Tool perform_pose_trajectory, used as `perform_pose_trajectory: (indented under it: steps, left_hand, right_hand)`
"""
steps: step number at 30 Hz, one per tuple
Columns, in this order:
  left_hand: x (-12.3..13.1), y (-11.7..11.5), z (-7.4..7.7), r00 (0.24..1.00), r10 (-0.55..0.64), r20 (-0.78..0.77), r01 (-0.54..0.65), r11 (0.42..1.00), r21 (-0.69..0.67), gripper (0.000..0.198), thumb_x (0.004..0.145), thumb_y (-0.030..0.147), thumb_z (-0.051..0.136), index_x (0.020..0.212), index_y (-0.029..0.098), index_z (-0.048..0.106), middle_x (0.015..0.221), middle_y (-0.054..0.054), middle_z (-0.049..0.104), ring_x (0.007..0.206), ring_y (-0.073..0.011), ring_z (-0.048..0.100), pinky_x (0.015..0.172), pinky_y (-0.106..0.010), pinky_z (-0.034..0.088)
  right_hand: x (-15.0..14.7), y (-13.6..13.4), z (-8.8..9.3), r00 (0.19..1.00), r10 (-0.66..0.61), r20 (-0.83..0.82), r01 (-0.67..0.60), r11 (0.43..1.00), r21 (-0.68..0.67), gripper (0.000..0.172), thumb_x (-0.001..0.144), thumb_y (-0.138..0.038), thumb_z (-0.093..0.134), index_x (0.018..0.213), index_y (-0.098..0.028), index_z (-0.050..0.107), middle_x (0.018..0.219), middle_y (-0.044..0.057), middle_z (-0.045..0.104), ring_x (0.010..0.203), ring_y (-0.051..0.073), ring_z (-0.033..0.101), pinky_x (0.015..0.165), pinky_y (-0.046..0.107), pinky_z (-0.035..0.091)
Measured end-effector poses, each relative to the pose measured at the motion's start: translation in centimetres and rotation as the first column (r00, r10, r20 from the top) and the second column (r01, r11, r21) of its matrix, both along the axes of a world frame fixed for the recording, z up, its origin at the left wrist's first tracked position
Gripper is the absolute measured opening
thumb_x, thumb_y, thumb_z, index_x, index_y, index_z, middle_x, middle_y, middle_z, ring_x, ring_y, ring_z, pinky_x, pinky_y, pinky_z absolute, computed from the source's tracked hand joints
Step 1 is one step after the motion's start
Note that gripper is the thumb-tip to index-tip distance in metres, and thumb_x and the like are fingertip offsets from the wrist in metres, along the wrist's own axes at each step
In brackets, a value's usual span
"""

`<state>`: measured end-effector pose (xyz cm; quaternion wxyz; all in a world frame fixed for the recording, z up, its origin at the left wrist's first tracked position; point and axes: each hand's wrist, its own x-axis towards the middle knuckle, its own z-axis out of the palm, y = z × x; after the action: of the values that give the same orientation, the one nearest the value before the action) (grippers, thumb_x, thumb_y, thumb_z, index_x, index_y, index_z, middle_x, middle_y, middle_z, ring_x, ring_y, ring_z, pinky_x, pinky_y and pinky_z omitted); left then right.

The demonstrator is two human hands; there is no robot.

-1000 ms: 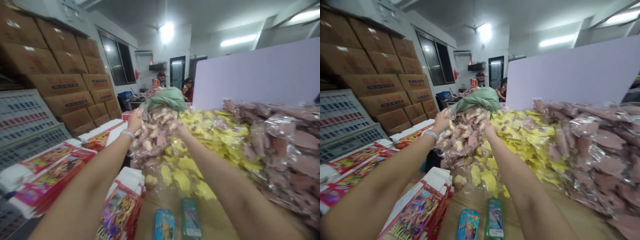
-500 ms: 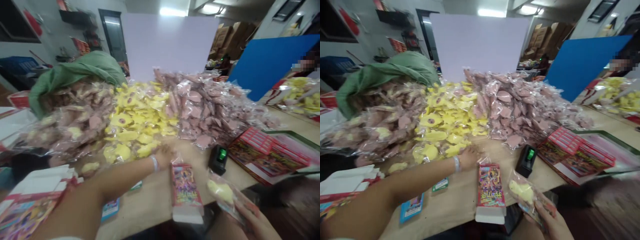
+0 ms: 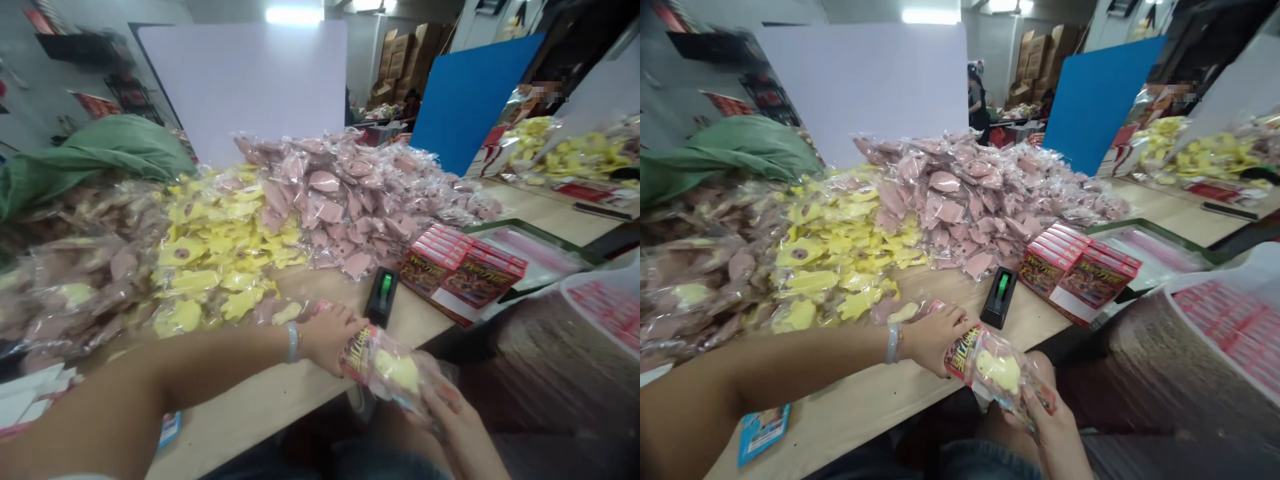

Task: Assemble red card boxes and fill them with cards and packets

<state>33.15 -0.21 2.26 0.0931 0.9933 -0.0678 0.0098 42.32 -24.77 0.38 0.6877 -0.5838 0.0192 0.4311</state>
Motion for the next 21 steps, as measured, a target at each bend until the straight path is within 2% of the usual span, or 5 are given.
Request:
perform_pose_trajectory:
  steps: [6,11,17,19,21]
  left_hand:
    - [-2.4,-1.0,3.3,0.989,0.119,0.090,-0.131,0.980,0.148,0.089,0.056,0.047,0.062,0.131,0.012,0.030,0.116,-0.016,0.043,0.102,-0.0329,0.040,0.092,-0.046,0.027]
    - [-4.6,-3.2,4.3,0.984,0.129,0.122,-0.152,0.968,0.200,0.086,0.060,0.041,0.062,0.133,0.012,0.028,0.118,-0.017,0.043,0.106,-0.0342,0.038,0.097,-0.050,0.021]
    - [-7.1,-6.3,4.2,0.918,0.335,0.214,-0.346,0.938,0.017,0.088,0.059,0.037,0.064,0.135,0.014,0.025,0.120,-0.015,0.041,0.110,-0.0333,0.035,0.099,-0.048,0.020]
    - [-8.2,-7.3,3.7,0.849,0.476,0.230,-0.467,0.879,-0.098,0.089,0.060,0.038,0.064,0.136,0.015,0.024,0.121,-0.015,0.040,0.111,-0.0337,0.034,0.099,-0.049,0.021]
    - [-9.5,-8.4,3.2,0.737,0.642,0.213,-0.594,0.765,-0.249,0.092,0.059,0.041,0.064,0.137,0.015,0.023,0.122,-0.016,0.039,0.111,-0.0351,0.035,0.098,-0.052,0.023]
  right_hand:
    - [0.8,-1.2,1.5,0.976,0.037,0.213,0.002,0.984,-0.178,0.071,0.056,-0.047,0.075,0.116,-0.017,0.053,0.105,0.011,0.063,0.092,0.029,0.060,0.058,0.032,0.055]
    - [-1.2,1.3,3.4,0.954,0.080,0.289,-0.034,0.987,-0.159,0.064,0.054,-0.047,0.075,0.108,-0.016,0.059,0.111,0.013,0.060,0.092,0.031,0.060,0.059,0.035,0.055]
    - [-3.9,5.6,5.3,0.936,0.339,0.095,-0.346,0.935,0.077,0.049,0.063,-0.046,0.070,0.101,-0.015,0.062,0.096,0.012,0.067,0.087,0.026,0.064,0.074,0.038,0.052]
    - [-4.3,6.3,5.9,0.933,0.323,0.158,-0.329,0.944,0.017,0.050,0.066,-0.052,0.065,0.102,-0.017,0.062,0.096,0.011,0.068,0.085,0.026,0.064,0.074,0.039,0.051]
    - [-5.1,6.6,6.2,0.874,0.318,0.369,-0.299,0.948,-0.109,0.049,0.066,-0.055,0.063,0.100,-0.020,0.064,0.096,0.009,0.068,0.086,0.026,0.063,0.078,0.039,0.050]
